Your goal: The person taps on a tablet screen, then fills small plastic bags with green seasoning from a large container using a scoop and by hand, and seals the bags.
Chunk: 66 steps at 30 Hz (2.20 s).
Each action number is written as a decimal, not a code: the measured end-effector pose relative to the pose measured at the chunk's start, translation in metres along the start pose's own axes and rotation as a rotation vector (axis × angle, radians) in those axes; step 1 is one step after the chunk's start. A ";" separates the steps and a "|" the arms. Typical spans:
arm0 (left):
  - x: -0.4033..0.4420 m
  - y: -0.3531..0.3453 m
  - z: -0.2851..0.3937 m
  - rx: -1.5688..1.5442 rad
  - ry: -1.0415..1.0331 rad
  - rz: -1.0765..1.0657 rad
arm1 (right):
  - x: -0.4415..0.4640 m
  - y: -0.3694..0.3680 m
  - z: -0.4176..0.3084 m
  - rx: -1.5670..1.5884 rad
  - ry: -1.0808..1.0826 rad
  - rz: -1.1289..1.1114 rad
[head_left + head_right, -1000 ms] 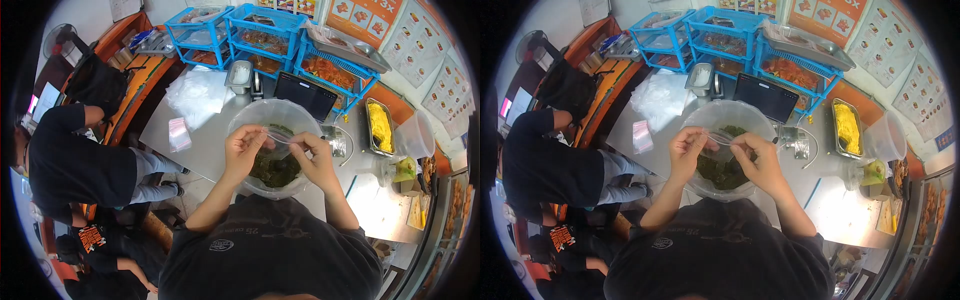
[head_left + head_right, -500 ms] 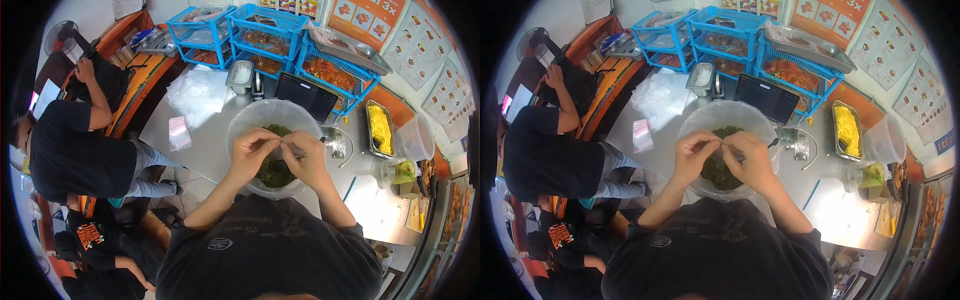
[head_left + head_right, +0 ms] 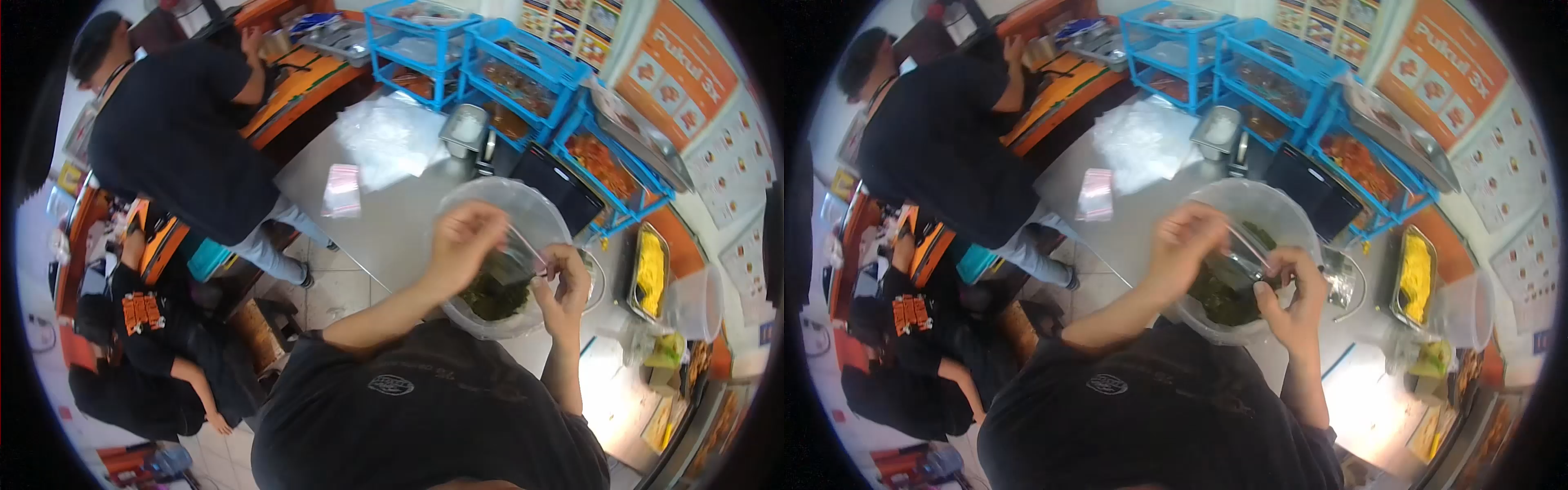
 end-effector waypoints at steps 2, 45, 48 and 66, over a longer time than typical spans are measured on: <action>0.000 0.004 -0.011 0.013 -0.029 -0.010 | -0.002 -0.009 0.002 -0.119 -0.012 -0.074; 0.005 -0.029 0.018 0.554 0.074 -0.460 | 0.009 -0.032 0.018 -0.200 -0.200 -0.199; -0.009 -0.026 -0.014 0.626 0.249 -0.620 | 0.006 -0.039 0.020 -0.360 -0.122 -0.230; -0.001 -0.040 0.016 0.740 -0.078 -0.796 | 0.000 -0.043 0.003 -0.310 -0.096 -0.384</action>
Point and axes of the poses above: each hand's wrist, its own x-axis towards the middle knuckle, its own y-axis out of the back of the hand, z = x × y, the point moved 9 cm from there along x, towards the middle knuckle, and after that the axes turned 13 degrees about -y, right-handed, at the moved point
